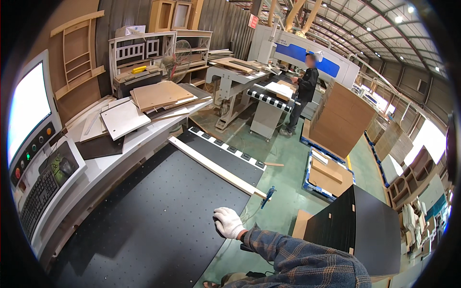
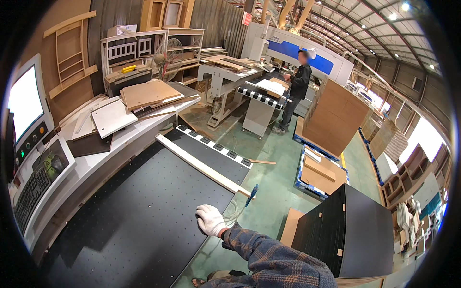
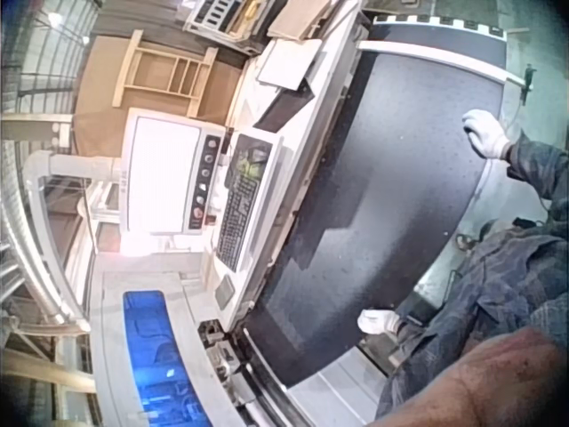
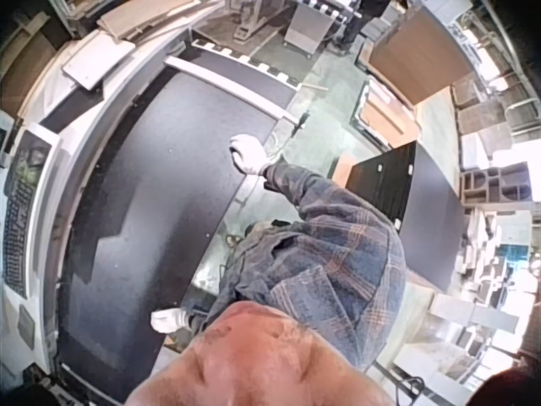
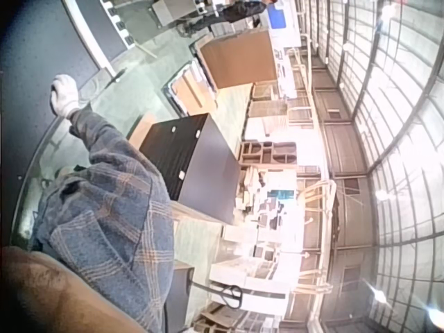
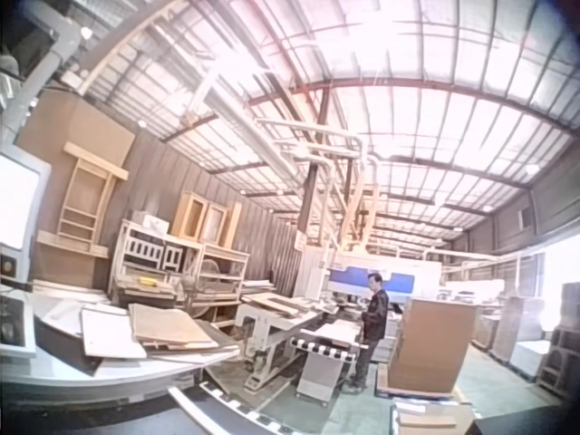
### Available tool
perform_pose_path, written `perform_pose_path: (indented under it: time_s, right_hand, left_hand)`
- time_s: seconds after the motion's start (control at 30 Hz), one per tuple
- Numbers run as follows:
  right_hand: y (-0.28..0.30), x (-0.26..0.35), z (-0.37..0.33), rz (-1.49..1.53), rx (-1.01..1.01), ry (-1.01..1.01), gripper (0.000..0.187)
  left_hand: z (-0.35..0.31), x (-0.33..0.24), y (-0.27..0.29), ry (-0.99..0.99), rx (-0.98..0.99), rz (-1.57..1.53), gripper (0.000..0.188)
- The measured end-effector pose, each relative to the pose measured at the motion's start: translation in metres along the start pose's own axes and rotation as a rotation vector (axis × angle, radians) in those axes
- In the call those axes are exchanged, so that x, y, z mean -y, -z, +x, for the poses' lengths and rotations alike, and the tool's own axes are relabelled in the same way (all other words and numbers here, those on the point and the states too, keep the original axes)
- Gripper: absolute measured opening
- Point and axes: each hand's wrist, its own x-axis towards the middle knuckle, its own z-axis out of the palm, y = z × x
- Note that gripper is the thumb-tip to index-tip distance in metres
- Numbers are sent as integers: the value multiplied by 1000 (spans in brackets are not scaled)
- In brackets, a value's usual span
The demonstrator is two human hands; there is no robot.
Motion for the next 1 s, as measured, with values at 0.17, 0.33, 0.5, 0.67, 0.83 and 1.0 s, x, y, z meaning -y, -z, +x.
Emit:
perform_pose_path:
  time_s: [0.17, 0.33, 0.5, 0.67, 0.83, 1.0]
  right_hand:
    - [-5, -4, -2, 9, 16, -1, 29]
    - [-3, -2, 0, 13, 12, 2, 29]
    - [-3, -3, -1, 10, 8, 3, 28]
    - [-4, -3, 0, 14, 14, 1, 27]
    - [-4, -3, 0, 15, 24, -3, 27]
    - [-4, -2, 0, 13, 20, -14, 27]
  left_hand:
    - [1, -3, -1, -34, -25, 23, 27]
    - [-1, 2, -3, -56, -21, 66, 26]
    - [-1, 4, -5, -109, -51, 81, 25]
    - [2, 1, -4, -179, -93, 145, 26]
    - [1, 1, -3, -113, -49, 91, 26]
    - [0, 5, -6, -107, -34, 81, 26]
